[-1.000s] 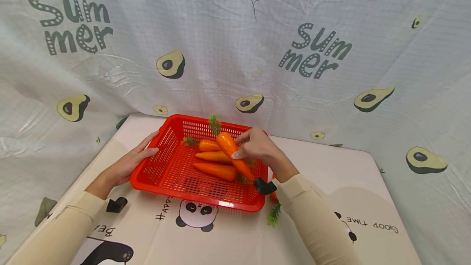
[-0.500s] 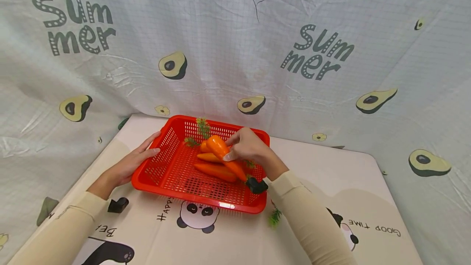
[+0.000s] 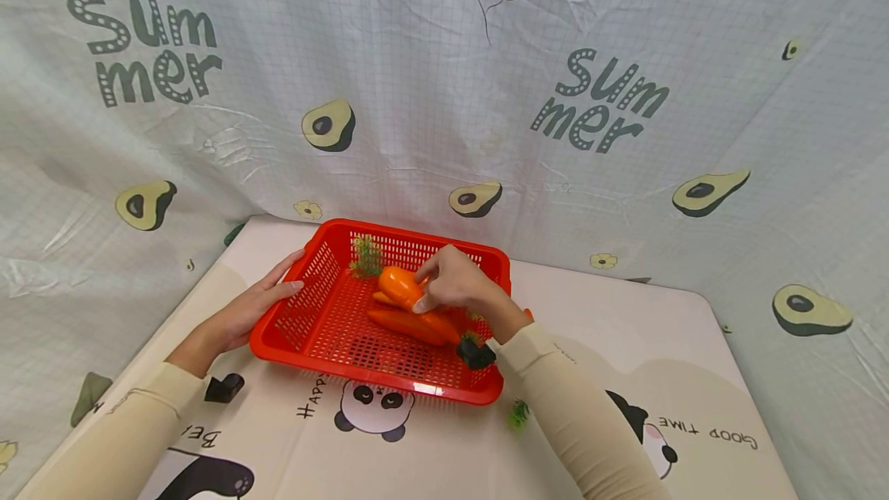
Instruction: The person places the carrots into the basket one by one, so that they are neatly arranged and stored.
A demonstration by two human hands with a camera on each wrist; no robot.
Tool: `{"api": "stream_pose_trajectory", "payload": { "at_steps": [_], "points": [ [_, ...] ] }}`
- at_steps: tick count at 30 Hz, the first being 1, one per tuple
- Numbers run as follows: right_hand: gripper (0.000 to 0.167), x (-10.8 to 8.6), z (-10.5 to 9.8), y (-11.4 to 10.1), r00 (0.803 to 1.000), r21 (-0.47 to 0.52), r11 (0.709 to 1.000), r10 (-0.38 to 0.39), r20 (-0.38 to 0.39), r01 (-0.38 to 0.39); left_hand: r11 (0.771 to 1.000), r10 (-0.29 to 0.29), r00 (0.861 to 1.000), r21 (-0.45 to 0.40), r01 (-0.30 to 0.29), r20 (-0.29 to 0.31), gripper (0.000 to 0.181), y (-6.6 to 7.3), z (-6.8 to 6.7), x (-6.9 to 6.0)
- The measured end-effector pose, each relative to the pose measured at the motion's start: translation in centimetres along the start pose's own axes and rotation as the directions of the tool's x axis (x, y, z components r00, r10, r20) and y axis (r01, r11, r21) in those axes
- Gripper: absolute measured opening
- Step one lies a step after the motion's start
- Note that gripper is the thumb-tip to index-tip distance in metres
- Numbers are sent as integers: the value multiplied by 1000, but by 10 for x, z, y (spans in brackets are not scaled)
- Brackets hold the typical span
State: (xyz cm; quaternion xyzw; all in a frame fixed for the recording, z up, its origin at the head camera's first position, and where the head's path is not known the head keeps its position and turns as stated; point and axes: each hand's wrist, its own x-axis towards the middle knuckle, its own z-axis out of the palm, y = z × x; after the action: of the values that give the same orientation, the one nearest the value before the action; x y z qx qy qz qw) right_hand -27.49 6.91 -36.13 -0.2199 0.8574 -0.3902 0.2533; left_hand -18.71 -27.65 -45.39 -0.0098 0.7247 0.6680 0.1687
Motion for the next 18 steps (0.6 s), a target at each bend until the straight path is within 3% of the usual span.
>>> {"api": "stream_pose_trajectory", "payload": {
  "at_steps": [18],
  "points": [
    [41,8,13,-2,997,-104,993,-53,50,58,1000,-12,1000,-1,12,-13,73,1,0,0]
  ]
}}
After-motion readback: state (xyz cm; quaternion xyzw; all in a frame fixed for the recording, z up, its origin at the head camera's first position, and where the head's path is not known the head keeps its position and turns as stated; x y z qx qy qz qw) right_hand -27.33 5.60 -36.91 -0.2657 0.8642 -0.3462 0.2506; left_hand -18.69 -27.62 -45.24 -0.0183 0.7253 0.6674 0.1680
